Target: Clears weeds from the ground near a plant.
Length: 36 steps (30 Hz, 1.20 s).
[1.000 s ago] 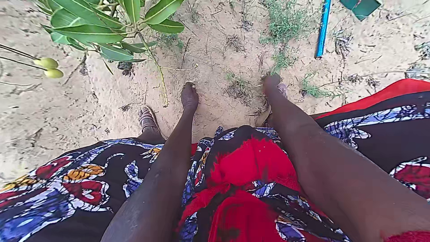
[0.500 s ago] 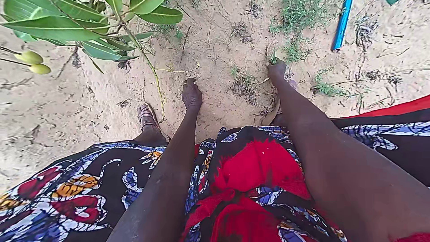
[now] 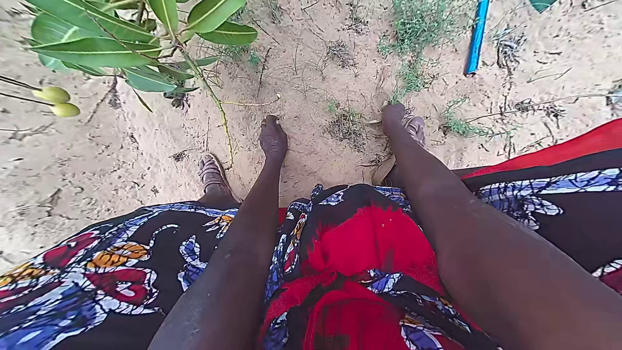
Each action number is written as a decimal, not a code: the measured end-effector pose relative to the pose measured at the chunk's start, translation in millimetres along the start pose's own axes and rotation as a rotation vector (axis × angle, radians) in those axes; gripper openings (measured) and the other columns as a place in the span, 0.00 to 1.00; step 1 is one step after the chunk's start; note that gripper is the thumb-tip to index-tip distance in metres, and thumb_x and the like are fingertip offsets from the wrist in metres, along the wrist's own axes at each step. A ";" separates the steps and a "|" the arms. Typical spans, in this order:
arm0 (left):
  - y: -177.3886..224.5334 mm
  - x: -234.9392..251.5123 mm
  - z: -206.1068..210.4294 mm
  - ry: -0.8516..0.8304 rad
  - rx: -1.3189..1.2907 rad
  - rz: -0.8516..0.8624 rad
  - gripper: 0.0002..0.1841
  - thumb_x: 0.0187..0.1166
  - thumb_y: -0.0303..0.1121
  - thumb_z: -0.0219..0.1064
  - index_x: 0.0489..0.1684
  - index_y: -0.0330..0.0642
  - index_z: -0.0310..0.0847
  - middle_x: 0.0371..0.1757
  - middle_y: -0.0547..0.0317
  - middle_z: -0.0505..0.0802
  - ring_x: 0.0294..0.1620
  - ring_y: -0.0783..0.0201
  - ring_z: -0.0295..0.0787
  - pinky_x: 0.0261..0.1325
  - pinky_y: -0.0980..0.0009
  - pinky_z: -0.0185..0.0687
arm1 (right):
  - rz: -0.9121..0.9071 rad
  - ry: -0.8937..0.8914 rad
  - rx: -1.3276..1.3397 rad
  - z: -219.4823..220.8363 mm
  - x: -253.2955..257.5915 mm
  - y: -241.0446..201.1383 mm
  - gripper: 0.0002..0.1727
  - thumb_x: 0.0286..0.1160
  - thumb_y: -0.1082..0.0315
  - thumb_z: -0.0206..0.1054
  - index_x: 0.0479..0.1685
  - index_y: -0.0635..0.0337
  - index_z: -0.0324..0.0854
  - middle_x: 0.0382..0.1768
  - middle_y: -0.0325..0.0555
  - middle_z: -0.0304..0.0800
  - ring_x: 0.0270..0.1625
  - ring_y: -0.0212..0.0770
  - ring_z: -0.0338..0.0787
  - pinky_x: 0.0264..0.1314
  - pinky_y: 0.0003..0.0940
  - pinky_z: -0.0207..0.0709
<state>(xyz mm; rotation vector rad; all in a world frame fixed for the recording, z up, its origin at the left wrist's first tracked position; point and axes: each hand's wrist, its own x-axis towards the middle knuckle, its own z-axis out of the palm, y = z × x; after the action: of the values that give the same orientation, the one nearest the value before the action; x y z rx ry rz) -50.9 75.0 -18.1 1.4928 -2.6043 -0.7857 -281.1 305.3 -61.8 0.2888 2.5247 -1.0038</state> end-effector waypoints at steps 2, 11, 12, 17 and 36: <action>0.5 1.1 0.2 -0.007 -0.034 0.001 0.20 0.92 0.32 0.47 0.77 0.39 0.74 0.72 0.32 0.83 0.73 0.35 0.82 0.72 0.38 0.75 | 0.007 0.031 0.027 -5.3 -11.9 5.7 0.20 0.89 0.63 0.56 0.69 0.68 0.78 0.68 0.66 0.83 0.73 0.59 0.82 0.73 0.57 0.72; -16.3 -4.7 -8.0 0.066 -0.145 0.032 0.20 0.95 0.34 0.46 0.73 0.32 0.76 0.67 0.31 0.87 0.72 0.36 0.83 0.77 0.42 0.72 | -0.129 -0.007 0.009 -13.2 10.4 -5.4 0.29 0.74 0.62 0.73 0.71 0.71 0.77 0.70 0.71 0.81 0.76 0.64 0.79 0.77 0.61 0.70; -20.5 -4.7 -9.6 0.079 -0.158 0.018 0.21 0.95 0.35 0.45 0.73 0.31 0.75 0.67 0.31 0.87 0.72 0.37 0.83 0.77 0.42 0.72 | -0.143 -0.010 -0.042 -11.7 12.5 -12.4 0.28 0.75 0.63 0.72 0.70 0.71 0.78 0.70 0.71 0.81 0.76 0.64 0.79 0.76 0.61 0.70; -27.0 9.9 -16.9 0.261 -0.775 -0.232 0.17 0.95 0.33 0.43 0.63 0.31 0.74 0.33 0.54 0.82 0.25 0.65 0.79 0.34 0.68 0.80 | -0.219 -0.059 -0.255 2.4 19.1 -34.4 0.22 0.77 0.70 0.66 0.68 0.73 0.79 0.72 0.73 0.79 0.78 0.67 0.78 0.77 0.64 0.71; -13.9 -14.5 -218.9 0.416 -0.913 -0.414 0.14 0.92 0.38 0.50 0.68 0.46 0.69 0.42 0.61 0.82 0.29 0.70 0.79 0.32 0.74 0.76 | -0.105 -0.066 -0.116 -2.1 4.9 4.3 0.25 0.88 0.58 0.59 0.74 0.67 0.78 0.74 0.66 0.81 0.79 0.61 0.78 0.79 0.59 0.69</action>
<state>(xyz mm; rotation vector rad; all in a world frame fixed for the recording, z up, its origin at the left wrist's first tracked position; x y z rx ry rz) 28.3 -7.7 169.5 1.6093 -1.3272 -1.2738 -284.6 310.1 -65.2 0.0883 2.5483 -0.8862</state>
